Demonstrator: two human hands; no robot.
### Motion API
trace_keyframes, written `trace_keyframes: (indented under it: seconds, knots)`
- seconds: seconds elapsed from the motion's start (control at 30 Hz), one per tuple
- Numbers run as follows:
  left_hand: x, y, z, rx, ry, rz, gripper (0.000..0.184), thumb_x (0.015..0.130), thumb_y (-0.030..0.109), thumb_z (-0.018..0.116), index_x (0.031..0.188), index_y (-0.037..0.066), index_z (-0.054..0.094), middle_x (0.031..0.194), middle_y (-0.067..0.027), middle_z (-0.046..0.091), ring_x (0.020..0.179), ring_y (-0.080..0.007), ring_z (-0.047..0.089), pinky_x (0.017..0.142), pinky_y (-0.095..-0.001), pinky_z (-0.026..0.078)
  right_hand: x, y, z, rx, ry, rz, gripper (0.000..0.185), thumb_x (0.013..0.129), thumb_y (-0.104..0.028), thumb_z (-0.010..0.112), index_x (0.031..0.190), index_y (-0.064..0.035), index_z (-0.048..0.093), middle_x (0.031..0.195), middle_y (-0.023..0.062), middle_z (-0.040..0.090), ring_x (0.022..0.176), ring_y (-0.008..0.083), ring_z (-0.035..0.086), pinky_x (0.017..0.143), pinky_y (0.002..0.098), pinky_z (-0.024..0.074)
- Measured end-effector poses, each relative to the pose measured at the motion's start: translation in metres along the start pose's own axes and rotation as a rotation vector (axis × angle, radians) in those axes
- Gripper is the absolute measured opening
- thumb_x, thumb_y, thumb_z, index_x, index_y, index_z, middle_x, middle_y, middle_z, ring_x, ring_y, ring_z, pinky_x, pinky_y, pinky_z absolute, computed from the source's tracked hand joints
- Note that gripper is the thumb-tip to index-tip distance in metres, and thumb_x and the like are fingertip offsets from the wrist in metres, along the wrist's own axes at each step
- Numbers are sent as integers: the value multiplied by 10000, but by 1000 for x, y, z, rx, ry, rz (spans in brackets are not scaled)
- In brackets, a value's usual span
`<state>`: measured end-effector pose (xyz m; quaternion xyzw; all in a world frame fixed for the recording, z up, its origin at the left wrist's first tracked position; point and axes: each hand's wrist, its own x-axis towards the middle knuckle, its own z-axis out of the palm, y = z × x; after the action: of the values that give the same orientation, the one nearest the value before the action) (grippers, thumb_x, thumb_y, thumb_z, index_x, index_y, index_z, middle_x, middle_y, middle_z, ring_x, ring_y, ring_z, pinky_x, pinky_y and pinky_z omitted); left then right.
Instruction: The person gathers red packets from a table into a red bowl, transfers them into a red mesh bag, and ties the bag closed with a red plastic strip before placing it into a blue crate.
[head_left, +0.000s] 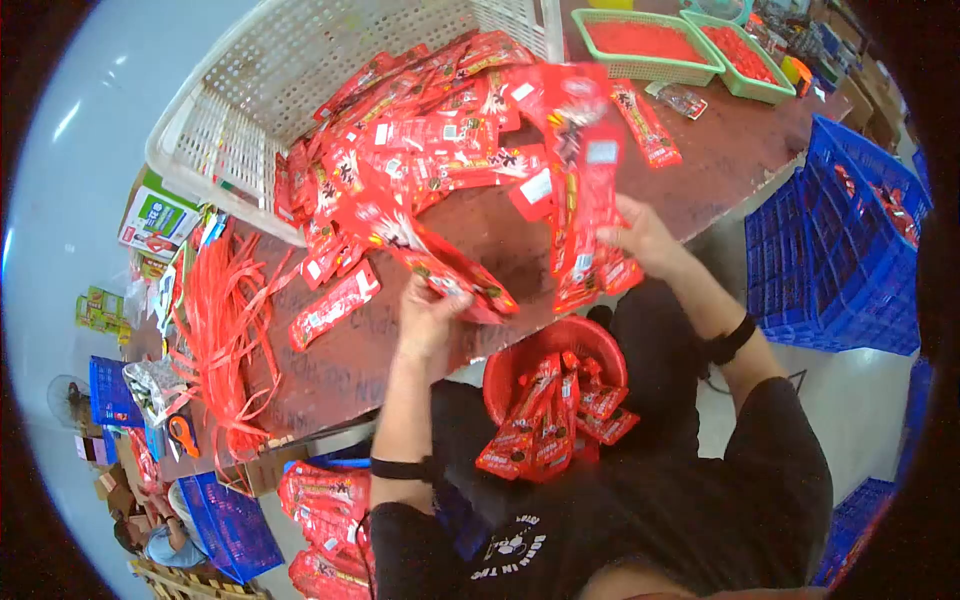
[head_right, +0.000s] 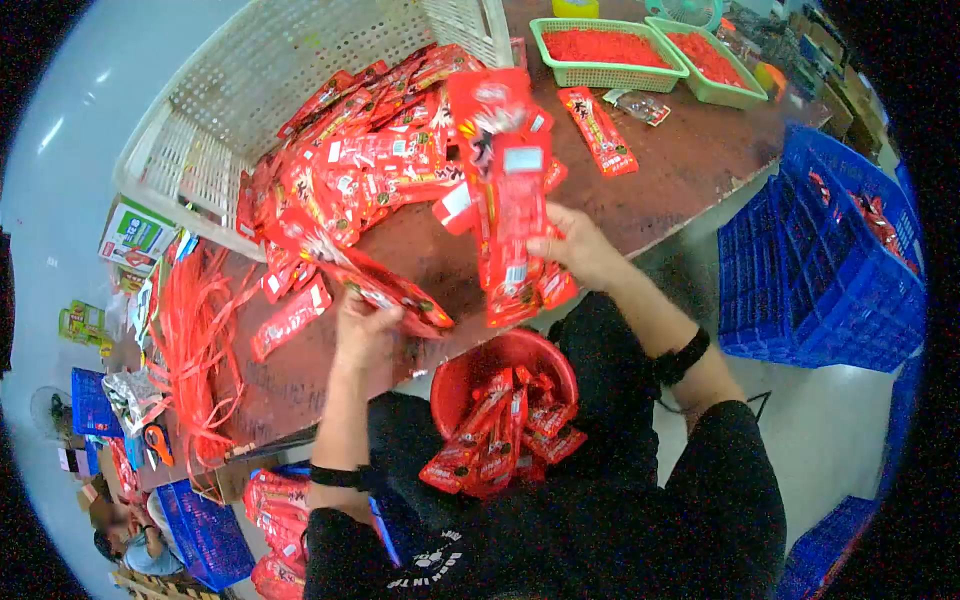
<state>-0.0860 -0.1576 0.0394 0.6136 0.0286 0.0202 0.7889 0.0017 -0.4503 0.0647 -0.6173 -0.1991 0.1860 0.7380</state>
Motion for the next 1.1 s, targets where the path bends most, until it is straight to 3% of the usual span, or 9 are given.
trace_keyframes:
  seconds: [0.23,0.43,0.5,0.57,0.7,0.8,0.9,0.97,1.1]
  knots:
    - [-93,-41,42,-333,-120,84,720,773,217,623,1363,113,225,854,-108,554,835,-204,563,765,-329,485,-84,83,69,56,118,158,341,756,-79,645,1072,-26,532,1023,34,592,944,138,549,837,314,435]
    - [-156,-99,36,308,7,-72,567,711,-90,561,1240,84,457,898,-46,536,810,-156,517,758,-294,454,-128,145,79,-740,-94,-42,419,722,-54,622,1127,-64,513,1084,100,546,1031,243,484,884,369,386]
    - [-159,-136,26,823,-153,188,585,667,-115,558,1195,132,516,905,-70,528,816,-200,519,758,-297,453,-131,140,80,-1099,-370,-43,639,637,-66,650,1234,-106,426,1259,109,423,1119,302,408,948,422,327]
    - [-164,-136,24,876,-444,-85,489,685,-44,538,1160,69,508,1058,-107,497,939,-234,489,812,-325,425,-138,136,75,-1320,-756,-2,727,665,-46,610,1323,-117,309,1335,124,348,1214,303,337,991,429,297]
    - [-146,-55,22,1146,-894,14,493,682,-17,518,1168,37,453,1128,-180,482,1111,-308,442,939,-363,360,-95,91,52,-897,-1176,2,764,688,-42,568,1367,-105,223,1343,135,348,1236,301,335,1002,416,302]
    - [-78,22,-20,1148,-478,81,423,670,63,608,1083,36,520,1039,-152,542,986,-314,520,845,-378,427,14,33,20,-978,-492,-499,315,775,-120,525,1078,-32,521,1065,159,571,974,291,561,852,377,442]
    - [-17,28,-130,1638,338,228,631,746,345,623,1275,108,373,1284,-168,393,1205,-337,343,926,-495,330,124,35,-32,-986,581,-279,452,787,-235,572,1162,-2,476,1066,219,555,959,326,555,846,437,420]
    - [-11,-1,-185,1753,448,-153,692,744,404,629,1299,117,332,1343,-150,316,1242,-336,281,954,-499,287,161,57,-56,-1080,684,-134,552,729,-299,639,1141,25,467,1081,225,542,1005,365,520,850,443,417]
    - [-20,-1,-210,1823,384,25,466,783,410,578,1098,70,520,1074,-162,513,1005,-327,469,801,-404,401,165,66,-74,-1422,559,273,557,633,-349,720,1029,-7,529,1017,189,573,952,341,544,818,411,442]
